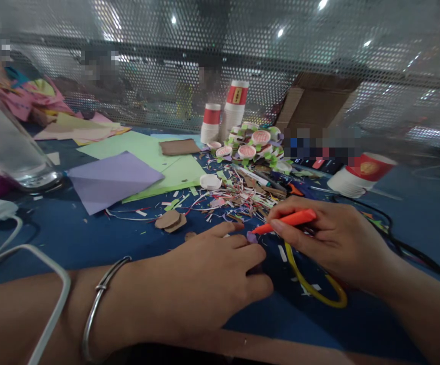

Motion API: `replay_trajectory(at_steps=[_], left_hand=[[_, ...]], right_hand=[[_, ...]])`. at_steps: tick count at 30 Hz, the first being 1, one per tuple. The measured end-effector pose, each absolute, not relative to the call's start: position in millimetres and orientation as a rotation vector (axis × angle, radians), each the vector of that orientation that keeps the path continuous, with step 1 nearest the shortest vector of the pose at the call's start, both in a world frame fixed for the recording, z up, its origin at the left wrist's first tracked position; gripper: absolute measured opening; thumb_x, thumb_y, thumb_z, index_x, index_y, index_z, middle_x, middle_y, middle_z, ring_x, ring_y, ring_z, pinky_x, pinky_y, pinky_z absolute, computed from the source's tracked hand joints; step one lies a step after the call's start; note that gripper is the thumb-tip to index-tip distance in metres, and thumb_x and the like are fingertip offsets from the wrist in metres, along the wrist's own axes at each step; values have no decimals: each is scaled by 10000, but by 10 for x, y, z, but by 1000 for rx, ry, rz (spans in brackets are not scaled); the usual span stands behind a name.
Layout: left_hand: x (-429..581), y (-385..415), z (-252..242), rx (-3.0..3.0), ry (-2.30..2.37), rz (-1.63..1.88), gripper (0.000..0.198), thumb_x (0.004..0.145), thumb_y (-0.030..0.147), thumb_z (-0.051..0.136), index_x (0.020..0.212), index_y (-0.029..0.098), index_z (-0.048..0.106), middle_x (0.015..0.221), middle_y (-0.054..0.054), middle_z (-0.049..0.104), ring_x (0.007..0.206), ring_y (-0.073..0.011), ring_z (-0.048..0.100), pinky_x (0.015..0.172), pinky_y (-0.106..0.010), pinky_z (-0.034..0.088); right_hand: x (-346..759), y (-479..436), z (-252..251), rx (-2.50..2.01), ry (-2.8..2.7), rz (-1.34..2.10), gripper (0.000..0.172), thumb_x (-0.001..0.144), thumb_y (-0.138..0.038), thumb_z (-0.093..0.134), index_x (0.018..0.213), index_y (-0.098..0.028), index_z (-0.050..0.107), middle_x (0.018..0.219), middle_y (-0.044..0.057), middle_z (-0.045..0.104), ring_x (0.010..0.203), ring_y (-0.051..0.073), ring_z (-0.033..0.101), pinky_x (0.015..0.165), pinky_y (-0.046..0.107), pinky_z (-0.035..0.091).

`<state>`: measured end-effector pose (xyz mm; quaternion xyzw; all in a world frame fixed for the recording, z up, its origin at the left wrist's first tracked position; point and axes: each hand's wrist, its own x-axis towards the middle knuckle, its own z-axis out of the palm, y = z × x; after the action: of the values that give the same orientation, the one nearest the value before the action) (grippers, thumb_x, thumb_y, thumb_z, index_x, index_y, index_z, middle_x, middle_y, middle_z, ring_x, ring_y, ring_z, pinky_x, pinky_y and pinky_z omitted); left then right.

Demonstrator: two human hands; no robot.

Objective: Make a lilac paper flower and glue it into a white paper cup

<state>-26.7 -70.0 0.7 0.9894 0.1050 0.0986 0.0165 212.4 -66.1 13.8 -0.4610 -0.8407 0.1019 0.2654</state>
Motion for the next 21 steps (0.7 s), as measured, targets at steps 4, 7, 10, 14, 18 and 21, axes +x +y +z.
replay_trajectory(at_steps=[4,7,10,14,18,21], left_hand=[[-272,-707,4,3059,313,309,332,971,483,545,1105,197,647,1083,-69,655,952,-242,597,1071,-467,336],[-270,-709,-10,3065,316,312,269,976,414,552,1111,200,644,1073,-64,653,952,-239,592,1073,-463,332],[-266,-705,-27,3082,317,323,195,965,300,563,1116,205,643,1071,-62,652,955,-235,591,1076,-461,331],[-263,-694,-32,3075,305,331,242,957,378,581,1108,200,645,1067,-74,657,932,-239,592,1064,-469,345],[-263,-697,-20,3089,306,321,187,952,291,578,1102,203,648,1075,-61,651,927,-235,594,1062,-463,340],[-263,-704,-8,3094,315,304,173,948,252,573,1095,202,649,1078,-59,647,935,-234,596,1044,-453,351]], right_hand=[[2122,-674,146,-1231,-2289,253,135,947,-320,598,889,-233,682,796,-27,729,647,123,658,625,246,477],[2128,-680,140,-1235,-2282,229,124,940,-315,606,882,-237,683,794,-27,731,644,125,658,617,249,476],[2137,-681,129,-1234,-2268,219,112,933,-304,612,877,-239,684,791,-23,735,641,131,661,604,252,481],[2134,-680,120,-1218,-2257,180,98,929,-293,614,884,-238,681,794,-22,737,640,134,662,600,253,488],[2112,-678,118,-1201,-2262,156,85,928,-272,616,883,-236,678,783,-30,731,628,121,656,601,240,485],[2095,-681,122,-1195,-2263,186,82,926,-268,620,881,-234,679,787,-32,731,640,116,661,609,231,485]])
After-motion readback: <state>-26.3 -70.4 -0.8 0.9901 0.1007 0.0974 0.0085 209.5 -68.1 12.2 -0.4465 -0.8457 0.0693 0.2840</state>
